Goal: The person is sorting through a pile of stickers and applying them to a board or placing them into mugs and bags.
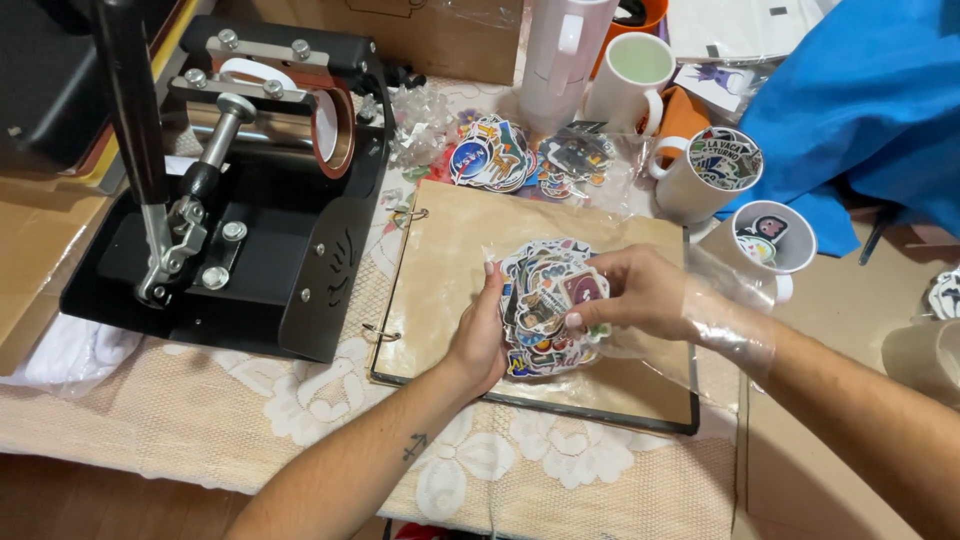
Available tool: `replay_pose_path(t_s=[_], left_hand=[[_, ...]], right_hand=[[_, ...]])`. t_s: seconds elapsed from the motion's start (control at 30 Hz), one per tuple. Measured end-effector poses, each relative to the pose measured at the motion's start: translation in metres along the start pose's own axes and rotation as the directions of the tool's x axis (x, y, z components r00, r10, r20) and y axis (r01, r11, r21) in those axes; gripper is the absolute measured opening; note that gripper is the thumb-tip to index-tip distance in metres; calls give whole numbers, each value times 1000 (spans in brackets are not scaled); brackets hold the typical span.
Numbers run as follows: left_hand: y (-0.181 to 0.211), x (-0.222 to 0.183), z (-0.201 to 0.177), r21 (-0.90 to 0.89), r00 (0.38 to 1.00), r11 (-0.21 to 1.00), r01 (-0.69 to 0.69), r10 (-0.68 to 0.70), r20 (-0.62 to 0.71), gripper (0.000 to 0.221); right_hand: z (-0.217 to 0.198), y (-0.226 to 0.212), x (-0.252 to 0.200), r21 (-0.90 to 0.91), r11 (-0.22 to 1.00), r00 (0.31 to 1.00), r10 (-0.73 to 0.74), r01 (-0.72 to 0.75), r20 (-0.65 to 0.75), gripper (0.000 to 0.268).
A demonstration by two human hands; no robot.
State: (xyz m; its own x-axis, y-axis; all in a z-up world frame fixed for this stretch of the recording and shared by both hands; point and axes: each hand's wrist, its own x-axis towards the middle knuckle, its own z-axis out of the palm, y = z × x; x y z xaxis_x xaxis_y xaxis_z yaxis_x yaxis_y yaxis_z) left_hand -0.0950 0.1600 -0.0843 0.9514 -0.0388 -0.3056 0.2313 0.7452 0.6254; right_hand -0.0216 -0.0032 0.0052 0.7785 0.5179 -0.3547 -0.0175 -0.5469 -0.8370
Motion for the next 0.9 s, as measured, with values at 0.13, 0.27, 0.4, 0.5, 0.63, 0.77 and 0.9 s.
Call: replay_pose_path(t_s=[0.13, 0.27, 0.4, 0.5, 0.63, 0.77, 0.9], left_hand=[[5, 3, -6, -53, 999, 998, 35, -36, -9, 69], [0, 9, -11, -12, 997, 999, 42, -42, 70, 49], [-3, 7, -8, 115, 996, 993, 5, -14, 83, 37], [-7, 7, -8, 146, 995, 989, -10, -4, 98, 37], [-3, 2, 0, 129, 990, 992, 7, -24, 136, 46], [-16, -1, 20, 134, 973, 987, 86, -112, 201, 55], [-37, -2, 95, 161, 944, 970, 182, -218, 246, 64]], right_hand=[[-7, -21, -11, -68, 981, 975, 170, -181, -144, 28], [-7, 1, -11, 166, 969, 946, 218, -181, -239, 33], [-3, -8, -19, 309, 932, 951, 251, -188, -178, 39], [1, -14, -24, 314, 934, 959, 231, -171, -164, 40], [-14, -10, -34, 247, 954, 938, 234, -170, -255, 41], [-55, -5, -63, 251, 949, 924, 258, -188, -281, 36], [-105, -3, -121, 213, 959, 875, 263, -189, -406, 29]])
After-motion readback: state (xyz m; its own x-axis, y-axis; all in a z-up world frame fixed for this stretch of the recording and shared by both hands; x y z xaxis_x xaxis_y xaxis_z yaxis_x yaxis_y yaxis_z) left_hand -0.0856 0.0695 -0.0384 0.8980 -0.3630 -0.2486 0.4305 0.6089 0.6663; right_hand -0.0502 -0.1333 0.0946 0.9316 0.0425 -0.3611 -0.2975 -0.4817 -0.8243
